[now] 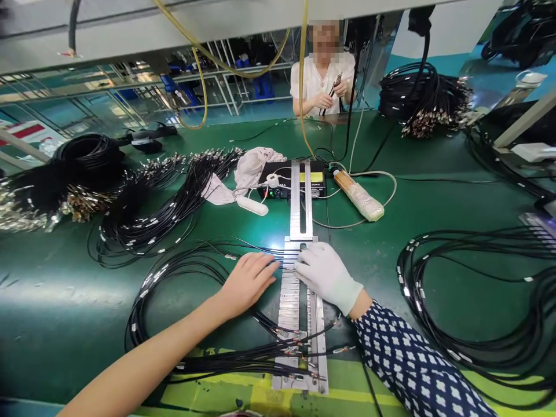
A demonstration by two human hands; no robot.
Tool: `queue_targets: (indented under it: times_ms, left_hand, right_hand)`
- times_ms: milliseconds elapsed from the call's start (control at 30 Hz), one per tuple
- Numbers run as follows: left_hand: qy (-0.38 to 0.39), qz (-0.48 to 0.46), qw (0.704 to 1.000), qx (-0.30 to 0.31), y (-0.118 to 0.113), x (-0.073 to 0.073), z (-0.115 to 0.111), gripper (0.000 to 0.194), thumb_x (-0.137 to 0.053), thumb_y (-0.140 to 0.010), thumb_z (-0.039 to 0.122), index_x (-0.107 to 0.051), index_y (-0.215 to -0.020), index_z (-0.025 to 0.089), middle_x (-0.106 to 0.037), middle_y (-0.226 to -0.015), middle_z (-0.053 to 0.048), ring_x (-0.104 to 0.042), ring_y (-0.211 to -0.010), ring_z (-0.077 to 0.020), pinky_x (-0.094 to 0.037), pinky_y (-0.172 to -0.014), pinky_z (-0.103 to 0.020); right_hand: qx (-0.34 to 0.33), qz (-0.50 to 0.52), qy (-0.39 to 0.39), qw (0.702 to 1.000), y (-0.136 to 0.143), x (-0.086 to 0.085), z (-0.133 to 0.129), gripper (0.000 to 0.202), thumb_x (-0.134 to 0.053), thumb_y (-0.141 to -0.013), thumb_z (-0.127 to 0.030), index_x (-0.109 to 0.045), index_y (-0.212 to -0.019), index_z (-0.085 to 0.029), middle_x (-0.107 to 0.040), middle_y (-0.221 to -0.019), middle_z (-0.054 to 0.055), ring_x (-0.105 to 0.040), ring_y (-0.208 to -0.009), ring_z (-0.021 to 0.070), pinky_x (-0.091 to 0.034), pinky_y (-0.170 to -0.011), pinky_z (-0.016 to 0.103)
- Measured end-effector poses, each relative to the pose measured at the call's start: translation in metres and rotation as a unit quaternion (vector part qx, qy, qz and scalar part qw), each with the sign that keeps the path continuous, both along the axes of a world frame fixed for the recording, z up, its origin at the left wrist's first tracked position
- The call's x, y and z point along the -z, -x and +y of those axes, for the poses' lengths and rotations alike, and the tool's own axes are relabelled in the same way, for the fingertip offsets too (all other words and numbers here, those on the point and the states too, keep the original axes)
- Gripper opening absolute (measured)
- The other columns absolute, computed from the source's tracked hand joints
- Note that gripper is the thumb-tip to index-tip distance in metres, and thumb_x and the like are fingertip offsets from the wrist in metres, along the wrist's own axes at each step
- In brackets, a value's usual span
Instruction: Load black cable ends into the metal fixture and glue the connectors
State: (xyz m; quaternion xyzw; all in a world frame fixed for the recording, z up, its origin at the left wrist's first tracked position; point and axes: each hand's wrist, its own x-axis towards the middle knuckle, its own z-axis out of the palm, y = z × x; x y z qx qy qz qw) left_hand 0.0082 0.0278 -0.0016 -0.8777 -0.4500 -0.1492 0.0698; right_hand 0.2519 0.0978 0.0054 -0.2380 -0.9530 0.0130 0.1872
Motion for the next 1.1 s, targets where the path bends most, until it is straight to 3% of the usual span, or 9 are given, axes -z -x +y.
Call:
queue_targets:
  times_ms: [133, 200, 267, 367, 500, 667, 900, 1000, 1100]
  left_hand:
    - [0.073, -0.11, 0.991, 0.026, -0.009, 0.005, 0.018, 0.023, -0.041, -0.103, 0.027, -0.063, -0.102, 0.019, -0.069, -0.09, -0.005, -0.062, -0.083, -0.0183, -0.047, -0.075, -0.032]
    - [0.097, -0.146, 0.984, 0.028, -0.008, 0.011, 0.021, 0.024, -0.04, -0.104, 0.027, -0.063, -0.1, 0.019, -0.067, -0.089, -0.005, -0.061, -0.081, -0.0171, -0.048, -0.073, -0.029]
    - [0.108, -0.151, 0.982, 0.031, -0.009, 0.018, 0.022, 0.026, -0.038, -0.104, 0.026, -0.063, -0.103, 0.019, -0.067, -0.091, -0.005, -0.06, -0.083, -0.0171, -0.048, -0.074, -0.029]
    - [0.092, -0.117, 0.989, 0.018, -0.012, 0.026, 0.022, 0.03, -0.035, -0.104, 0.025, -0.065, -0.103, 0.02, -0.065, -0.088, -0.006, -0.058, -0.078, -0.0174, -0.046, -0.068, -0.029]
    - [0.061, -0.074, 0.995, 0.0, -0.016, 0.029, 0.025, 0.031, -0.036, -0.103, 0.026, -0.067, -0.099, 0.02, -0.063, -0.083, -0.005, -0.055, -0.074, -0.0174, -0.042, -0.064, -0.03]
    - [0.045, -0.055, 0.996, 0.046, -0.018, 0.024, 0.029, 0.031, -0.034, -0.104, 0.022, -0.064, -0.101, 0.019, -0.064, -0.087, -0.006, -0.055, -0.075, -0.0169, -0.041, -0.064, -0.03]
    - [0.111, -0.157, 0.978, 0.082, -0.015, 0.024, 0.031, 0.026, -0.037, -0.103, 0.018, -0.062, -0.109, 0.018, -0.062, -0.096, -0.006, -0.056, -0.085, -0.0164, -0.047, -0.075, -0.028]
    - [0.113, -0.157, 0.98, 0.048, -0.008, 0.025, 0.023, 0.028, -0.04, -0.102, 0.02, -0.063, -0.117, 0.024, -0.059, -0.1, -0.006, -0.054, -0.092, -0.0182, -0.045, -0.077, -0.031]
    - [0.102, -0.097, 0.99, 0.02, -0.004, 0.027, 0.015, 0.033, -0.039, -0.102, 0.021, -0.063, -0.124, 0.026, -0.058, -0.088, -0.005, -0.048, -0.079, -0.0192, -0.038, -0.068, -0.033]
  right_hand:
    - [0.038, 0.017, 0.043, 0.998, -0.021, 0.003, -0.008, 0.016, -0.055, -0.098, -0.031, -0.067, -0.106, -0.024, -0.07, -0.101, 0.006, -0.058, -0.092, 0.0237, -0.042, -0.09, 0.043]
    - [0.095, 0.05, 0.095, 0.99, -0.033, 0.011, -0.012, 0.029, -0.059, -0.096, -0.036, -0.061, -0.121, -0.023, -0.068, -0.114, 0.009, -0.059, -0.102, 0.0263, -0.043, -0.092, 0.044]
    - [0.162, 0.088, 0.145, 0.972, -0.042, 0.019, -0.015, 0.036, -0.06, -0.095, -0.038, -0.058, -0.127, -0.022, -0.066, -0.121, 0.011, -0.059, -0.109, 0.0281, -0.045, -0.094, 0.046]
    - [0.212, 0.109, 0.187, 0.953, -0.048, 0.024, -0.016, 0.028, -0.056, -0.095, -0.034, -0.061, -0.121, -0.023, -0.067, -0.119, 0.01, -0.06, -0.111, 0.0277, -0.047, -0.096, 0.046]
    - [0.207, 0.102, 0.203, 0.952, -0.046, 0.021, -0.013, 0.025, -0.055, -0.094, -0.03, -0.063, -0.117, -0.024, -0.067, -0.117, 0.008, -0.061, -0.11, 0.0262, -0.048, -0.095, 0.045]
    - [0.206, 0.11, 0.214, 0.948, -0.046, 0.024, -0.012, 0.024, -0.055, -0.095, -0.03, -0.062, -0.117, -0.025, -0.067, -0.118, 0.008, -0.06, -0.11, 0.0265, -0.046, -0.096, 0.046]
    - [0.206, 0.116, 0.224, 0.946, -0.047, 0.027, -0.012, 0.022, -0.056, -0.095, -0.029, -0.063, -0.115, -0.024, -0.067, -0.117, 0.007, -0.059, -0.111, 0.0267, -0.045, -0.096, 0.045]
    - [0.208, 0.119, 0.231, 0.943, -0.047, 0.026, -0.012, 0.022, -0.056, -0.095, -0.03, -0.063, -0.115, -0.024, -0.067, -0.118, 0.007, -0.059, -0.111, 0.0269, -0.045, -0.095, 0.045]
    - [0.212, 0.118, 0.238, 0.941, -0.046, 0.024, -0.011, 0.021, -0.056, -0.094, -0.031, -0.064, -0.113, -0.024, -0.067, -0.117, 0.007, -0.059, -0.111, 0.0266, -0.045, -0.094, 0.044]
